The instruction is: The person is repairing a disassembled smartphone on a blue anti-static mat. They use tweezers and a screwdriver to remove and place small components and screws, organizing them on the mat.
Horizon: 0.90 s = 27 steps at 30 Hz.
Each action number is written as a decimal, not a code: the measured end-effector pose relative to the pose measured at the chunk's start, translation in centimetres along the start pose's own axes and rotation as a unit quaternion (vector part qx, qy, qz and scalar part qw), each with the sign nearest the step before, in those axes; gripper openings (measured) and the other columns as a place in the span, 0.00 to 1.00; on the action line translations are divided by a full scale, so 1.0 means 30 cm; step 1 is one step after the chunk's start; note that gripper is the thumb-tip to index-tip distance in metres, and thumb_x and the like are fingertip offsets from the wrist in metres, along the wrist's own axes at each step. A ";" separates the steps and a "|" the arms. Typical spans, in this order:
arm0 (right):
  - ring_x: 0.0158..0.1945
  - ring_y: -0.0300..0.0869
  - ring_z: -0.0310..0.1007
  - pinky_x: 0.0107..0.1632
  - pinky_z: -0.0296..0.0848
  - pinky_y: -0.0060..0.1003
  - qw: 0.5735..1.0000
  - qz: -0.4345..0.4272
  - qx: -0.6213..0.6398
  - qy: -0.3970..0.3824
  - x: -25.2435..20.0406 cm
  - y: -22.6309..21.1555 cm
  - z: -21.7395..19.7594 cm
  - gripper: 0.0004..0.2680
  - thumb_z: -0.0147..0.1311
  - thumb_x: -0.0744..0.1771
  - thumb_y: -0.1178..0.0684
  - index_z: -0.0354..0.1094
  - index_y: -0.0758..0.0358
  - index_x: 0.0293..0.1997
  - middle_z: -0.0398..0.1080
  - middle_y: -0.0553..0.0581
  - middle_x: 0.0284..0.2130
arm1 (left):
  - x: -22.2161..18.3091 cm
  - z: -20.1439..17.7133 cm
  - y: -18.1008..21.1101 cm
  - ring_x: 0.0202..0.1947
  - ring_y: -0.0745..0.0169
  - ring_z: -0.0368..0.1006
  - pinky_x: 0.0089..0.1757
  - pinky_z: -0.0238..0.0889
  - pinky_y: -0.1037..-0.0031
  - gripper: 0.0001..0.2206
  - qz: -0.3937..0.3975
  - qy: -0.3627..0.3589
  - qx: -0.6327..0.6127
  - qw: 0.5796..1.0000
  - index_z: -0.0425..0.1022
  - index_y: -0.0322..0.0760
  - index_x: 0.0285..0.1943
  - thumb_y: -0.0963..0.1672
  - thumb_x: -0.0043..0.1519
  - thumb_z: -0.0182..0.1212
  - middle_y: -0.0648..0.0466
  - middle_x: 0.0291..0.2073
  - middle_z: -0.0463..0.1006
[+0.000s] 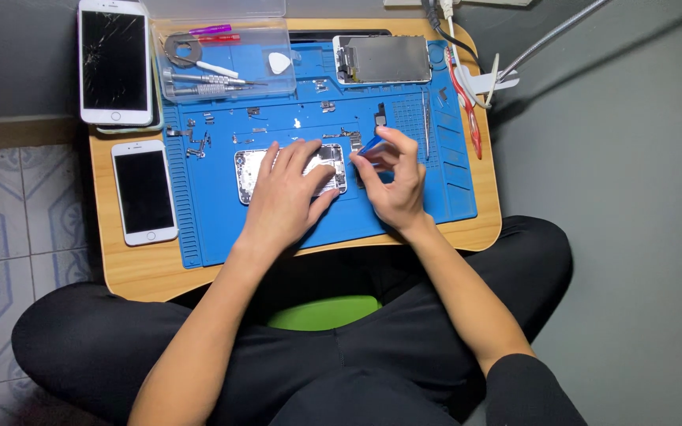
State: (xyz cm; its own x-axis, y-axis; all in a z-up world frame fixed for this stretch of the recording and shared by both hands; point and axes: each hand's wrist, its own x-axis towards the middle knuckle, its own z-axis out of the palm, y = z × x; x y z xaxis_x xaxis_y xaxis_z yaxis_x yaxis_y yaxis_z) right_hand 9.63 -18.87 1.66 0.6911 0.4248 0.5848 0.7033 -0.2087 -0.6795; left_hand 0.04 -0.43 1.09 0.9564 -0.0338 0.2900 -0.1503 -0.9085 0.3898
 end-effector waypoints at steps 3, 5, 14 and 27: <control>0.34 0.47 0.84 0.34 0.82 0.35 1.000 0.000 -0.018 -0.025 -0.019 0.019 0.020 0.17 0.62 0.70 0.58 0.57 0.61 0.63 0.81 0.57 0.34 | -0.004 0.001 -0.004 0.68 0.44 0.66 0.66 0.49 0.41 0.14 0.002 -0.001 0.002 1.000 0.82 0.47 0.54 0.51 0.64 0.67 0.47 0.64 0.73; 0.34 0.47 0.84 0.34 0.82 0.34 0.999 0.001 -0.023 -0.028 -0.030 0.022 0.026 0.16 0.62 0.70 0.58 0.58 0.61 0.63 0.81 0.57 0.34 | -0.003 0.006 -0.008 0.68 0.44 0.66 0.66 0.49 0.41 0.14 0.003 0.000 0.003 1.000 0.81 0.47 0.54 0.51 0.64 0.66 0.47 0.64 0.73; 0.34 0.47 0.84 0.34 0.82 0.33 0.999 -0.002 -0.037 -0.035 -0.047 0.033 0.037 0.16 0.62 0.70 0.60 0.59 0.63 0.63 0.81 0.58 0.35 | -0.006 0.009 -0.010 0.69 0.44 0.66 0.66 0.49 0.41 0.14 0.004 0.004 0.002 1.000 0.81 0.47 0.54 0.51 0.64 0.67 0.48 0.64 0.73; 0.34 0.46 0.84 0.34 0.82 0.32 0.998 -0.006 -0.043 -0.041 -0.042 0.028 0.039 0.15 0.63 0.69 0.60 0.62 0.63 0.61 0.81 0.56 0.36 | -0.007 0.000 -0.003 0.69 0.43 0.65 0.67 0.48 0.41 0.14 0.003 0.004 -0.002 1.000 0.81 0.46 0.55 0.51 0.64 0.68 0.47 0.64 0.73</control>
